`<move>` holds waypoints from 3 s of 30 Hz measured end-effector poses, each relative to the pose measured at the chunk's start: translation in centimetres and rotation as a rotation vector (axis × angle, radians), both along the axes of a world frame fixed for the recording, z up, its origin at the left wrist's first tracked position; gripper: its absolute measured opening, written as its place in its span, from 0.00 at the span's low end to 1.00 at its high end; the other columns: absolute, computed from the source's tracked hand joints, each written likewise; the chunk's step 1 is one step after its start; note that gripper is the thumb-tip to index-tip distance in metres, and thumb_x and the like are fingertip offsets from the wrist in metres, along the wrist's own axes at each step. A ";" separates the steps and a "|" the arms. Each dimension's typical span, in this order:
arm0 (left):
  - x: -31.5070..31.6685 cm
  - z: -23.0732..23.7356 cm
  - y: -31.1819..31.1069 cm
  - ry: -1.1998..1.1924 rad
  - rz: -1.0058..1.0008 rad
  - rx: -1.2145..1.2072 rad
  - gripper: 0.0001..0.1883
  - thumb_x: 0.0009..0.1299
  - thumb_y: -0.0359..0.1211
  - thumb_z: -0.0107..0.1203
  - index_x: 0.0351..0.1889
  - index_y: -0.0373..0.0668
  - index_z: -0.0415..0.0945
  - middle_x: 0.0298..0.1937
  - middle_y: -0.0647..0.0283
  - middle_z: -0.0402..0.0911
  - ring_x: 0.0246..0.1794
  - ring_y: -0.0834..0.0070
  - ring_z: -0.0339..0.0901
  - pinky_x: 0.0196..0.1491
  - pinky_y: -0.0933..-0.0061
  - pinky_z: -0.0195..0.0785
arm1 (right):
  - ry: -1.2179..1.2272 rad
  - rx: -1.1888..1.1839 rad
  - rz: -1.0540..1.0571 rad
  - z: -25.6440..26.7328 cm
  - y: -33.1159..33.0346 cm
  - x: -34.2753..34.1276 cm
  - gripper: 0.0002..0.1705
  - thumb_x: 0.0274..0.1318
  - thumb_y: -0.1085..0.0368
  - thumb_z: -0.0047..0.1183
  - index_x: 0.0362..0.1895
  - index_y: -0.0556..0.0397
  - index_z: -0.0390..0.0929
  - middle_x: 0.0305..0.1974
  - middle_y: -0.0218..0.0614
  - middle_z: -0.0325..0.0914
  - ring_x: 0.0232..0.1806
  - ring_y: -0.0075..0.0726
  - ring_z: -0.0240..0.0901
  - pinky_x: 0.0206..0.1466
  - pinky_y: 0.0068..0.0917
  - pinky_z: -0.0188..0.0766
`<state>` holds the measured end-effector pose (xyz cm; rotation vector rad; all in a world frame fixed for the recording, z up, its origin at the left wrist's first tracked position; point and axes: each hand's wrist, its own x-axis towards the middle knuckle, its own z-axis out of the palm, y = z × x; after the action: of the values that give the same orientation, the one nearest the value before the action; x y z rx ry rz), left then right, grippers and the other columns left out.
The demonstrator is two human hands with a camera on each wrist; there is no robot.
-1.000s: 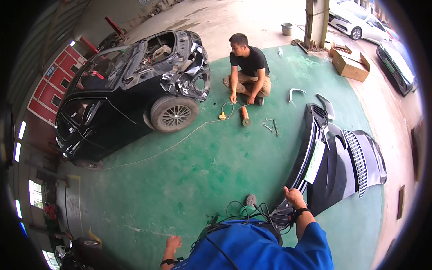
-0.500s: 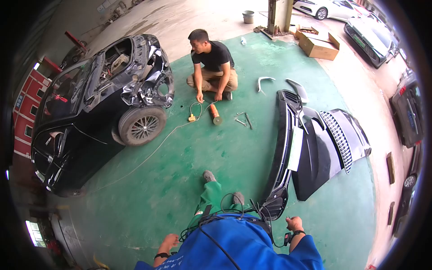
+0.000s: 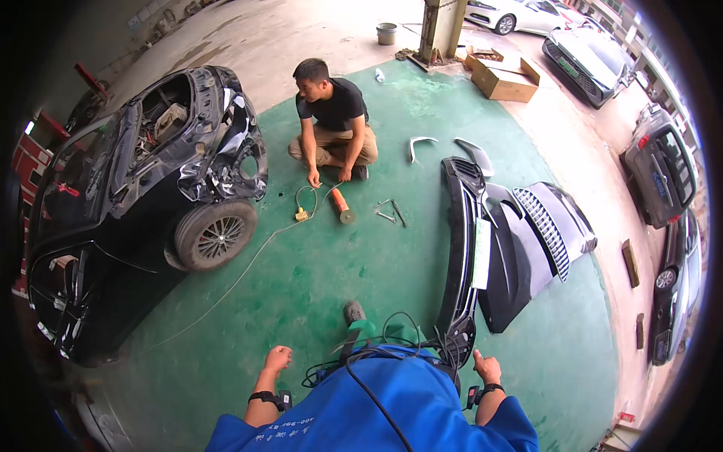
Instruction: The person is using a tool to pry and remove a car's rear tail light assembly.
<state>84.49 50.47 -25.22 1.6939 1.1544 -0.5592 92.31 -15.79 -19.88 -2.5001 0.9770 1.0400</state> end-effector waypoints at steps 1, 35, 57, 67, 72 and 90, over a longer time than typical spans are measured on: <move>0.4 -1.2 0.8 0.009 -0.014 -0.011 0.13 0.70 0.41 0.52 0.43 0.43 0.81 0.30 0.65 0.81 0.27 0.75 0.78 0.28 0.70 0.72 | -0.013 0.008 0.001 0.4 0.8 0.7 0.43 0.59 0.25 0.38 0.26 0.48 0.90 0.35 0.46 0.86 0.48 0.53 0.81 0.57 0.42 0.73; 26.0 2.6 -8.8 -0.337 -0.733 0.270 0.31 0.68 0.39 0.56 0.69 0.43 0.64 0.52 0.46 0.80 0.57 0.49 0.76 0.60 0.53 0.69 | -0.227 0.147 -0.371 -2.5 -4.3 -3.9 0.25 0.65 0.51 0.45 0.28 0.56 0.85 0.16 0.37 0.77 0.14 0.35 0.70 0.20 0.33 0.70; 4.6 -3.2 -7.7 0.253 -0.114 0.008 0.34 0.66 0.39 0.53 0.72 0.43 0.63 0.33 0.57 0.83 0.24 0.71 0.78 0.25 0.69 0.70 | -0.073 0.049 0.012 -1.4 -4.6 -1.0 0.26 0.61 0.50 0.43 0.25 0.50 0.89 0.24 0.49 0.83 0.31 0.52 0.83 0.45 0.42 0.78; 2.6 -4.9 -7.7 0.233 -0.103 0.027 0.33 0.66 0.40 0.53 0.70 0.41 0.66 0.37 0.55 0.84 0.27 0.69 0.81 0.29 0.68 0.74 | -0.101 0.115 -0.112 -2.2 -4.4 -0.2 0.24 0.62 0.49 0.45 0.32 0.52 0.88 0.21 0.40 0.82 0.21 0.38 0.80 0.33 0.36 0.78; 2.2 -5.2 -7.8 0.280 -0.042 -0.030 0.32 0.67 0.39 0.53 0.71 0.42 0.64 0.46 0.55 0.83 0.30 0.69 0.82 0.28 0.69 0.73 | -0.080 0.116 -0.165 -2.0 -4.2 -1.6 0.21 0.60 0.51 0.51 0.32 0.54 0.88 0.20 0.37 0.82 0.19 0.35 0.78 0.28 0.34 0.77; 4.6 -3.1 -7.9 0.227 -0.088 0.004 0.33 0.66 0.39 0.54 0.71 0.40 0.64 0.44 0.56 0.83 0.29 0.71 0.81 0.28 0.69 0.73 | 0.010 0.115 -0.081 -1.9 -3.3 -3.3 0.18 0.54 0.52 0.56 0.29 0.52 0.89 0.19 0.39 0.81 0.21 0.36 0.80 0.34 0.34 0.80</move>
<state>89.10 42.55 -28.32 1.7240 1.2443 -0.8219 89.04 -19.05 -21.77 -2.3449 0.9836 1.0545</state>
